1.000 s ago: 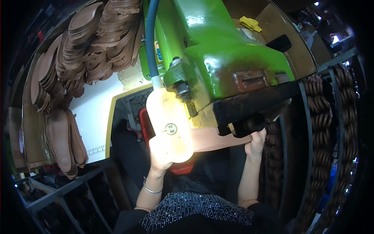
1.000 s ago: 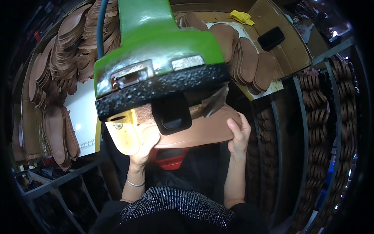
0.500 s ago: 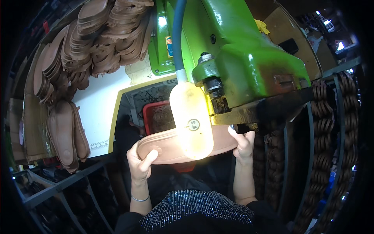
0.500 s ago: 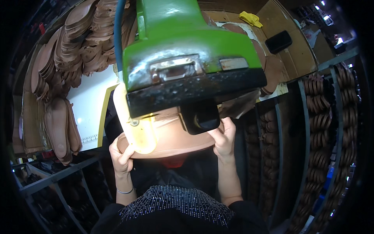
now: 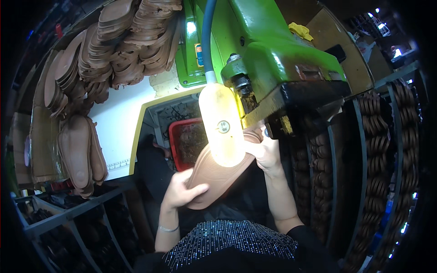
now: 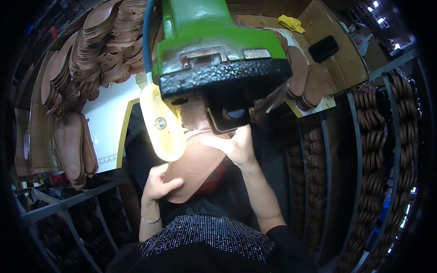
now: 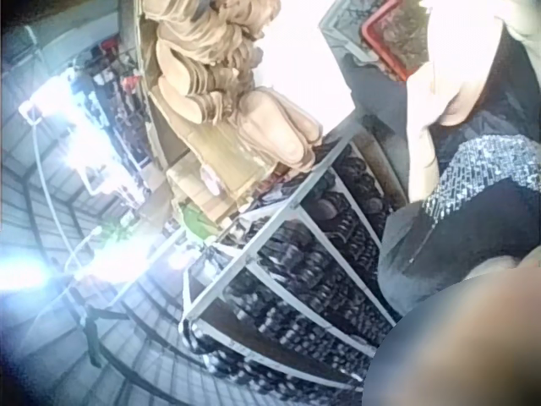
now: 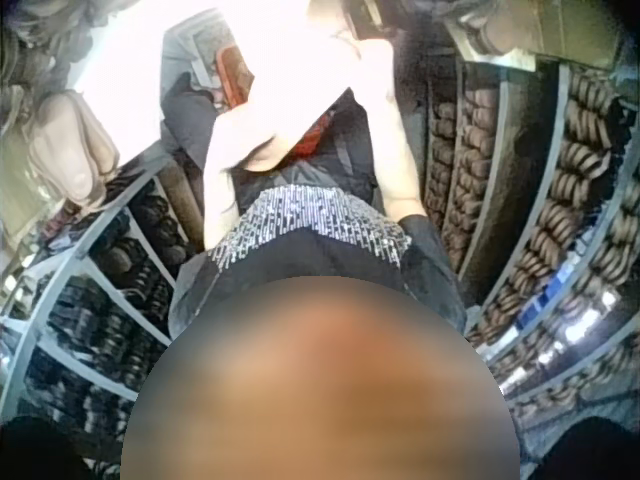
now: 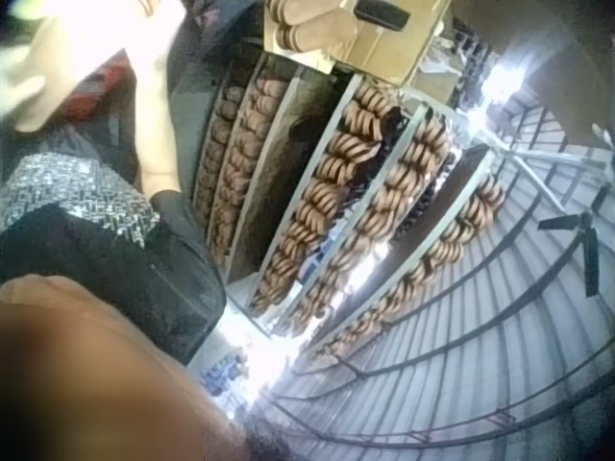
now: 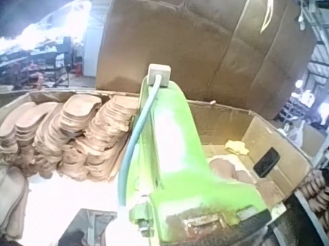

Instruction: Polishing the edges of shoe soles using a mechanical grinding machine.

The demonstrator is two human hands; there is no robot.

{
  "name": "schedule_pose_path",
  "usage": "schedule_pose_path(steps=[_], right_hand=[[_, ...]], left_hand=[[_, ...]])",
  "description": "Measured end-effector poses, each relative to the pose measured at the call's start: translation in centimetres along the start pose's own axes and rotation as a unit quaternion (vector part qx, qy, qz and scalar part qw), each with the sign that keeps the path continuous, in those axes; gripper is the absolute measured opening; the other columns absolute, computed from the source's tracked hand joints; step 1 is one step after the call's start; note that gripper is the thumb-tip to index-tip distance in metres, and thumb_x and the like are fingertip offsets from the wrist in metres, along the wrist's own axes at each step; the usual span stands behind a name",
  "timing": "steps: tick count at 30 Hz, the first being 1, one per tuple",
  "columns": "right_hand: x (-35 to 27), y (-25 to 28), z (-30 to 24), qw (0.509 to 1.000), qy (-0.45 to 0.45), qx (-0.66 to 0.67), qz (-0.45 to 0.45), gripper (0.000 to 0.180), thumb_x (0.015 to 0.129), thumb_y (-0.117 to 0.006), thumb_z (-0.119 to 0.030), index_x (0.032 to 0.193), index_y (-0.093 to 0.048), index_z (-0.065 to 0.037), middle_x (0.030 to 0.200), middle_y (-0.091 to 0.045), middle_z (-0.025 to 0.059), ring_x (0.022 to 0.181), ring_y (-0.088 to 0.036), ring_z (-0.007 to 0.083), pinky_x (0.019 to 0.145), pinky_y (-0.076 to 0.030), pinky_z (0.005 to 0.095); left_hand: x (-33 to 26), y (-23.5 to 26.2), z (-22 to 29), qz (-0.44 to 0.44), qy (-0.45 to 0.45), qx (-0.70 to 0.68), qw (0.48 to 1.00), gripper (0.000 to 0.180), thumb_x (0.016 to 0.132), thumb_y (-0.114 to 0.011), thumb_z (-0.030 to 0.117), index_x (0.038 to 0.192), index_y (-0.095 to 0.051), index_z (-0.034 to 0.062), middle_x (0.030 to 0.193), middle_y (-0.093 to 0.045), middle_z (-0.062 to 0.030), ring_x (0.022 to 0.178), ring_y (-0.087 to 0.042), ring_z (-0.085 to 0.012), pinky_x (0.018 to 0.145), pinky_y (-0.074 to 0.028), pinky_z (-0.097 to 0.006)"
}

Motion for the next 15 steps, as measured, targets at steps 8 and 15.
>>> schedule_pose_path(steps=[8,15], right_hand=[[-5.0,1.4,3.6,0.988,0.034,-0.141,0.061,0.042,0.075,-0.071,-0.007,0.113,-0.054,0.004,0.102,-0.063,0.011,0.093,-0.061,0.0176,0.084,-0.047,0.0296],[-16.2,4.6,10.2,0.946,-0.27,-0.119,-0.132,0.043,0.077,-0.072,-0.014,0.112,-0.057,0.004,0.103,-0.064,0.0141,0.095,-0.061,0.0205,0.087,-0.047,0.0312]], left_hand=[[6.8,-4.4,1.8,0.035,-0.137,0.013,0.99,0.029,0.086,-0.063,0.008,0.112,-0.059,-0.0027,0.105,-0.063,-0.0093,0.098,-0.059,-0.0168,0.087,-0.045,-0.027],[5.5,-5.4,1.3,0.174,-0.176,-0.043,0.968,0.018,0.08,-0.062,0.0,0.097,-0.063,-0.0058,0.089,-0.068,-0.0131,0.078,-0.065,-0.0181,0.072,-0.051,-0.028]])
Point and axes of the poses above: each hand's wrist, its own x-axis towards the middle knuckle, its own y-axis out of the back of the hand, z = x × y, the point moved 3 cm from there along x, towards the middle knuckle
